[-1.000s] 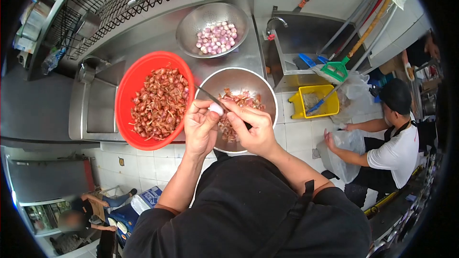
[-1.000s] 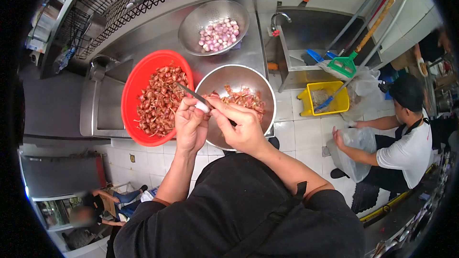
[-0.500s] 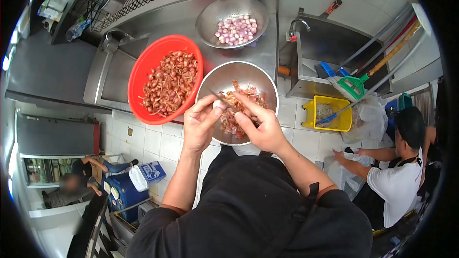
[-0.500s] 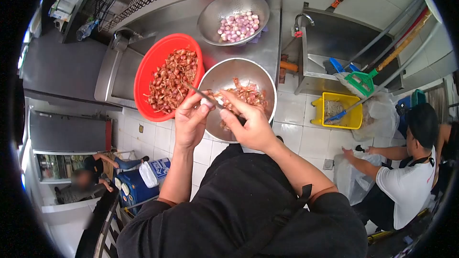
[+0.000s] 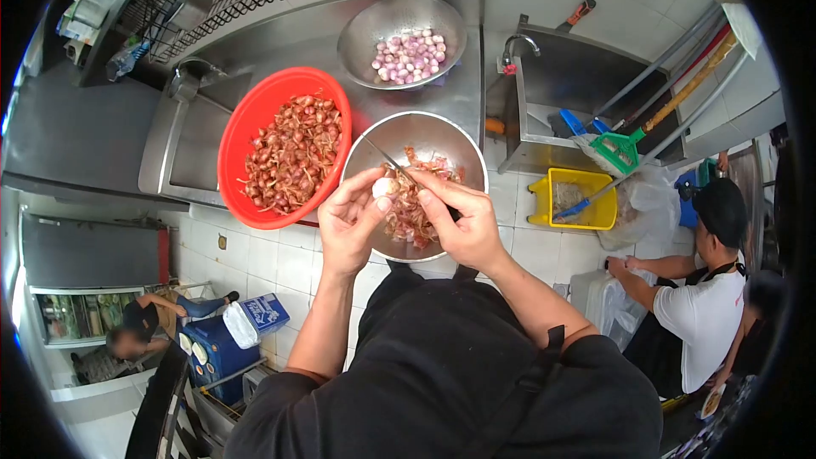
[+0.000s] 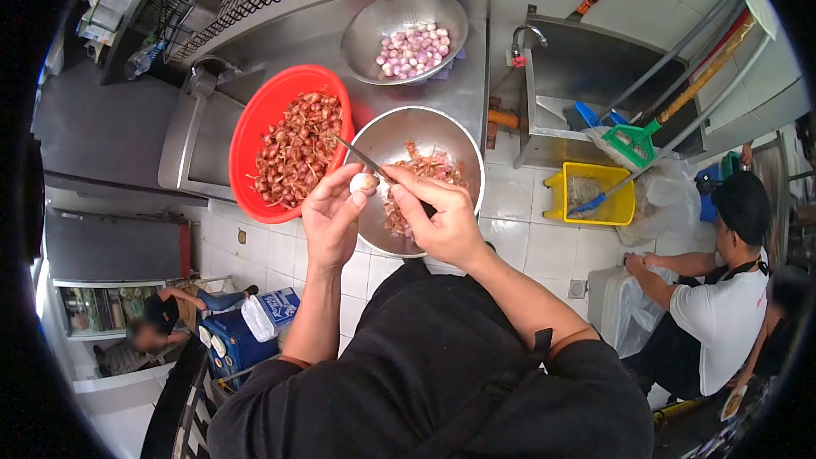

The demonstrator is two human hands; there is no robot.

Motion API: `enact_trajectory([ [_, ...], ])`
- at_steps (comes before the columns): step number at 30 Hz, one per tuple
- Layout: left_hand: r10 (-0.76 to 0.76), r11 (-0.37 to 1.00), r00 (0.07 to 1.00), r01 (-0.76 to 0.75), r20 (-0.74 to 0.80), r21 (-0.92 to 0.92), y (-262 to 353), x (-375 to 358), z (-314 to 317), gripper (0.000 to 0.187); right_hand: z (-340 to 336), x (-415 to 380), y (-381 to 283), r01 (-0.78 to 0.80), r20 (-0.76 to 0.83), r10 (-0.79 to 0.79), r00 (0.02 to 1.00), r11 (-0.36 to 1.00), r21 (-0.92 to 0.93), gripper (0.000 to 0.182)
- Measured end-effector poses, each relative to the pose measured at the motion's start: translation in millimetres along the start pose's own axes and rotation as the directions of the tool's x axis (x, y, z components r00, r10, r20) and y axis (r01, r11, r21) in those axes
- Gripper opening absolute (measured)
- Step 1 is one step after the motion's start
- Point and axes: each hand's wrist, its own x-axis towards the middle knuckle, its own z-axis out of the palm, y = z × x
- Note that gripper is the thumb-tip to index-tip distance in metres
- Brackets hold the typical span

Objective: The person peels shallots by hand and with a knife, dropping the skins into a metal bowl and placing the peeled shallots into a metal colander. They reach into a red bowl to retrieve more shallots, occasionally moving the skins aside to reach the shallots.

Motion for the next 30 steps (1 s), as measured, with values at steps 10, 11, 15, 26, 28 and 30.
enact_trajectory([
  [10,0.013,0.994,0.977,0.01,0.212,-0.107,0,37,-56,0.036,52,15,1,0.03,0.031,-0.024,0.999,0.974,-0.224,0.034],
  [11,0.012,0.993,0.969,0.017,0.246,-0.115,0,42,-64,0.036,60,20,2,0.041,-0.013,-0.045,0.999,0.976,-0.214,0.031],
  [15,-0.13,0.933,0.909,0.248,0.397,-0.261,5,68,-99,0.034,90,25,2,-0.162,-0.163,0.147,0.976,0.984,-0.08,0.031],
  [26,-0.343,0.796,0.698,0.572,0.629,-0.2,-17,96,-132,0.034,94,-14,49,-0.688,-0.447,0.523,0.726,0.563,-0.458,0.031],
  [28,-0.35,0.776,0.695,0.59,0.628,-0.22,-20,100,-130,0.034,95,-19,51,-0.694,-0.448,0.53,0.72,0.565,-0.447,0.029],
  [30,-0.353,0.662,0.654,0.68,0.669,-0.316,-23,106,-123,0.035,95,-21,49,-0.566,-0.495,0.412,0.765,0.797,-0.211,0.029],
])
